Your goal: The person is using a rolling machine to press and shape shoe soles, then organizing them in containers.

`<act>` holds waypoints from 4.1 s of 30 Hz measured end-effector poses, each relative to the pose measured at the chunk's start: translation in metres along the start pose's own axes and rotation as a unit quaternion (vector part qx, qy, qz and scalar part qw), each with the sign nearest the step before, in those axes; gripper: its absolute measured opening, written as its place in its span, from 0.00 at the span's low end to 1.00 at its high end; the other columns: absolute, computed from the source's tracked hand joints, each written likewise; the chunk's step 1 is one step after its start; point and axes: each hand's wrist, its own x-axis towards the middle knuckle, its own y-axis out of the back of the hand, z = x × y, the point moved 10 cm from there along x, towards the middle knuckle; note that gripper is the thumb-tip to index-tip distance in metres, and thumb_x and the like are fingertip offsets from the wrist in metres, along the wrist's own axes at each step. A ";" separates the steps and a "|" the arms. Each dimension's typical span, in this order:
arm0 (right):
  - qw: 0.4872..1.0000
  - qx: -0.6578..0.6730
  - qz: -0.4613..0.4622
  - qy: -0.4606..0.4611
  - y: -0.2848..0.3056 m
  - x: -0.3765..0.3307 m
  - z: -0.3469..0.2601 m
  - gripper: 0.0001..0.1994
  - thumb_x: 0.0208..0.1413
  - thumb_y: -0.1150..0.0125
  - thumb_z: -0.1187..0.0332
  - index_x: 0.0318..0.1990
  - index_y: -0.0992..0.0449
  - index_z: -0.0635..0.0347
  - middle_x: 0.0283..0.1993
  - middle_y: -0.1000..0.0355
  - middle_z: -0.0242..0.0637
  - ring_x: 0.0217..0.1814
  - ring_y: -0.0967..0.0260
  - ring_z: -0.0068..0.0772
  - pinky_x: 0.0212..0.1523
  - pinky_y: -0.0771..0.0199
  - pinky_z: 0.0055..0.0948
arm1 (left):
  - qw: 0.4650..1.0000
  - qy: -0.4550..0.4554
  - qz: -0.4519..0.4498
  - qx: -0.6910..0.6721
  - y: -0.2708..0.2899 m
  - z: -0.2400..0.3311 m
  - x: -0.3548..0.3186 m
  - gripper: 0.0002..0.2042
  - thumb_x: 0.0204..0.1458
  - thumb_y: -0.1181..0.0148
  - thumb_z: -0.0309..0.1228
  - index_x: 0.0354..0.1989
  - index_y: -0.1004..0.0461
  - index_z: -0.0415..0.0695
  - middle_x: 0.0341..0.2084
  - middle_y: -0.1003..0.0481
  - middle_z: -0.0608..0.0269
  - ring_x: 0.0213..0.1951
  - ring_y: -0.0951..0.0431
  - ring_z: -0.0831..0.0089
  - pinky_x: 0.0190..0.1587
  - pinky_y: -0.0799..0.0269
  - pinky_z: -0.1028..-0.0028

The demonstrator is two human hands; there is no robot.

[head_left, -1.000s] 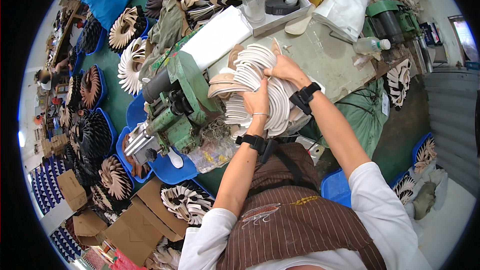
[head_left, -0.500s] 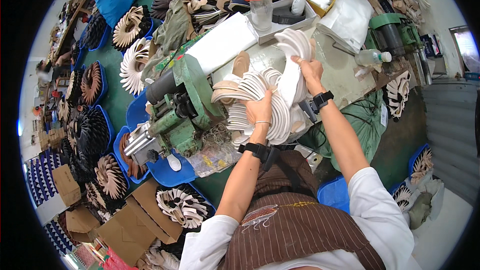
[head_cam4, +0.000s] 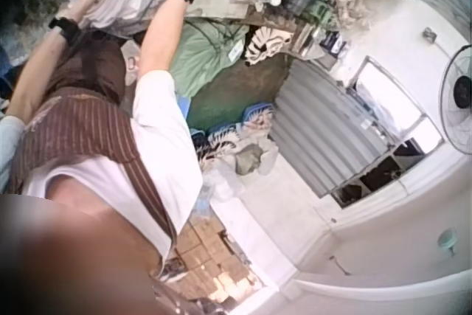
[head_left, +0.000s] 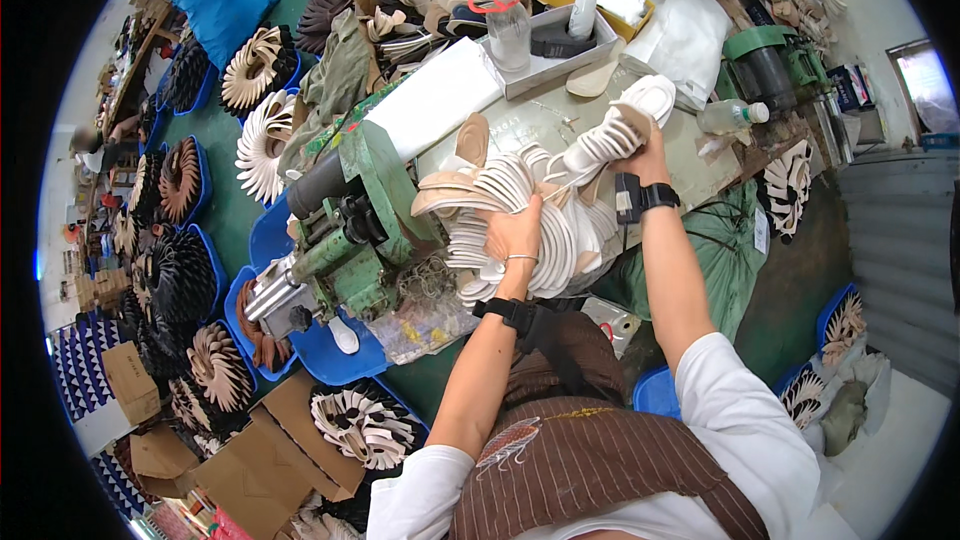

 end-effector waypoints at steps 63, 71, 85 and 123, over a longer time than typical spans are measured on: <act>0.892 -0.366 -0.248 0.093 -0.255 -0.384 0.508 0.13 0.47 0.36 0.81 0.43 0.24 0.60 0.43 0.25 0.30 0.46 0.29 0.24 0.50 0.29 0.28 | 0.647 -0.052 -0.233 -0.724 0.471 -0.377 -0.004 0.41 0.42 0.40 0.38 0.63 0.52 0.32 0.55 0.39 0.34 0.58 0.38 0.37 0.59 0.39 0.49; 0.866 -0.465 -0.133 0.126 -0.235 -0.293 0.521 0.12 0.49 0.33 0.73 0.40 0.24 0.67 0.37 0.24 0.33 0.36 0.29 0.19 0.38 0.29 0.23 | 0.632 -0.047 -0.278 -0.722 0.479 -0.393 0.025 0.42 0.41 0.40 0.41 0.63 0.51 0.33 0.55 0.38 0.36 0.54 0.35 0.35 0.55 0.37 0.42; 0.916 -0.374 -0.149 0.003 -0.288 -0.300 0.535 0.13 0.59 0.44 0.67 0.43 0.27 0.70 0.34 0.24 0.41 0.32 0.25 0.27 0.32 0.25 0.24 | 0.708 0.024 -0.270 -0.653 0.450 -0.390 0.042 0.31 0.42 0.41 0.22 0.59 0.42 0.34 0.52 0.32 0.51 0.53 0.30 0.60 0.56 0.35 0.64; 0.836 -0.482 -0.187 0.183 -0.304 -0.391 0.557 0.26 0.50 0.37 0.75 0.58 0.35 0.67 0.50 0.28 0.42 0.52 0.32 0.27 0.51 0.31 0.27 | 0.891 -0.156 -0.121 -0.410 0.450 -0.351 0.033 0.19 0.46 0.34 0.22 0.47 0.31 0.33 0.41 0.25 0.57 0.42 0.25 0.73 0.42 0.27 0.74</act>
